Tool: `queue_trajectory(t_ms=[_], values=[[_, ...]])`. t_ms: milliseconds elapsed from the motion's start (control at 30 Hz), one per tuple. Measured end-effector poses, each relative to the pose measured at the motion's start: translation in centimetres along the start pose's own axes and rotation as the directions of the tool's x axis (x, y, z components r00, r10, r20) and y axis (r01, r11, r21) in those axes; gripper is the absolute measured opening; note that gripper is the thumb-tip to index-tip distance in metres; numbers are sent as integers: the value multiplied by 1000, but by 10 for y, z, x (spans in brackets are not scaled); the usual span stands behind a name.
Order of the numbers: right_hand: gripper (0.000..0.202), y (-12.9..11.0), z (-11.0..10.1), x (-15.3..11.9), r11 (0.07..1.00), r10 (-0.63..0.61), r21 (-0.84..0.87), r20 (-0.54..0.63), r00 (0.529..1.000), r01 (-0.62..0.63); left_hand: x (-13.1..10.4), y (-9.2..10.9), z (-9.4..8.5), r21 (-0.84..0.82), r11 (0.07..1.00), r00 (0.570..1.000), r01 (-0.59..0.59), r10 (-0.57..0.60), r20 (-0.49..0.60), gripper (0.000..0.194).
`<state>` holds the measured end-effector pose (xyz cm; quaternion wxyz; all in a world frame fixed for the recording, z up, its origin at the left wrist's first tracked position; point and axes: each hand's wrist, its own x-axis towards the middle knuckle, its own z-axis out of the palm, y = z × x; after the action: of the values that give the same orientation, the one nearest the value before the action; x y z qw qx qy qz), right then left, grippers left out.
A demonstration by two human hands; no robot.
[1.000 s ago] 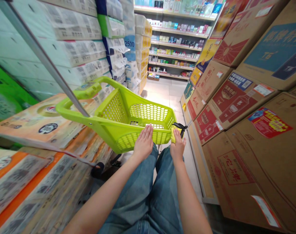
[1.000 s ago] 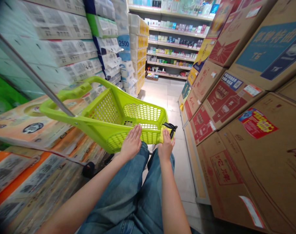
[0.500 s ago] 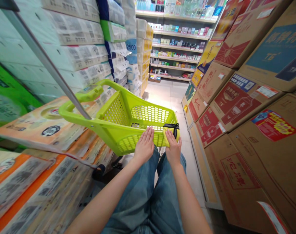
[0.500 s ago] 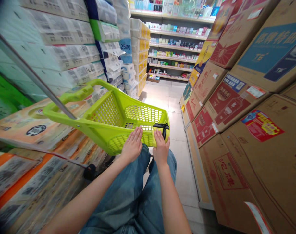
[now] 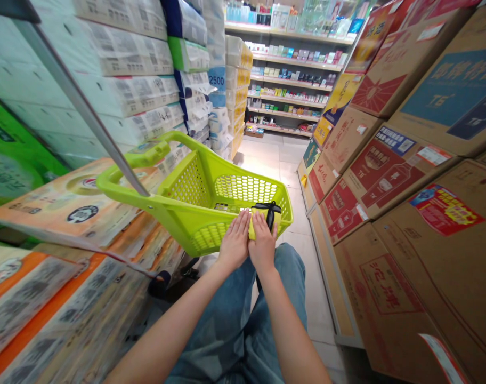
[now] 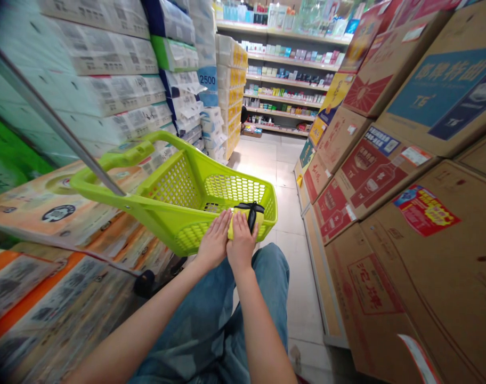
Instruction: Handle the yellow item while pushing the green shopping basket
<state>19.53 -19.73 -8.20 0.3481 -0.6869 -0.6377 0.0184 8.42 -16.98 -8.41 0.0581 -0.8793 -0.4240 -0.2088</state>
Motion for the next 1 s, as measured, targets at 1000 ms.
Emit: queue_trajectory(t_ms=[1000], values=[[82,73,-33,-6,991,135,-8,-57,989,-136,0,3,-2,-4,1000,1000,20,-20,-15,70]])
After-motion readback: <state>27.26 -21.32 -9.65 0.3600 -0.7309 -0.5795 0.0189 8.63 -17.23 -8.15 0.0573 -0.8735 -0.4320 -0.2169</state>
